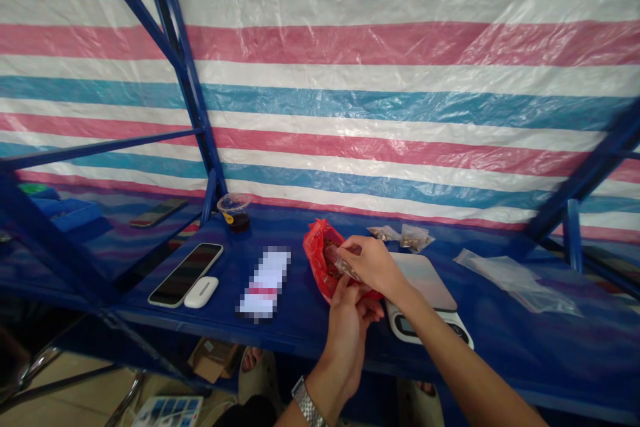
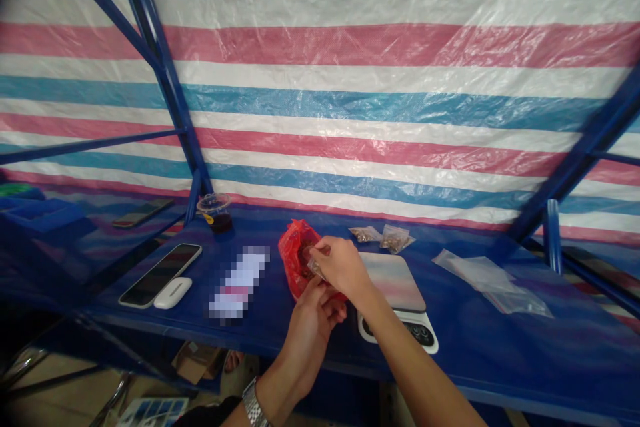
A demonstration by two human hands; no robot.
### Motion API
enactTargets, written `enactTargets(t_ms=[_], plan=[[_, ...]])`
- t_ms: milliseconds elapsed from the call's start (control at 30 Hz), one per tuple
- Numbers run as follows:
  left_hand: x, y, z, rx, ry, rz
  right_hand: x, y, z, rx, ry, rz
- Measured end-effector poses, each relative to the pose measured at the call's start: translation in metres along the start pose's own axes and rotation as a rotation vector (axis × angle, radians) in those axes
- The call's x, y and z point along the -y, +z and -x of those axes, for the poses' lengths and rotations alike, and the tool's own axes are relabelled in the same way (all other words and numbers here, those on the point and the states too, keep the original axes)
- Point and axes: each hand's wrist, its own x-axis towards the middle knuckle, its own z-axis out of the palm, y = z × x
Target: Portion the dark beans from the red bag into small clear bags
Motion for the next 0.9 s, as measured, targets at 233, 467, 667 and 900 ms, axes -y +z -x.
enactTargets(t_ms=[233, 467, 667, 900], plan=[[-0.009, 0.0, 0.002, 0.005, -0.011, -0.021, 0.001, -0.004, 0.002, -0.004, -0.031, -0.062], [-0.007, -0.003, -0.001, 0.007, -0.057, -0.01, 0.002, -0.007, 0.01, 0.013, -0.032, -0.105], [-0.009, -0.01, 0.002, -0.006, 0.129, -0.241, -0.006, -0.024, 0.031, -0.113, -0.1, -0.253], [-0.018, -0.011, 0.018, 0.007, 0.396, -0.57, -0.013, -0.039, 0.049, -0.251, -0.069, -0.439]])
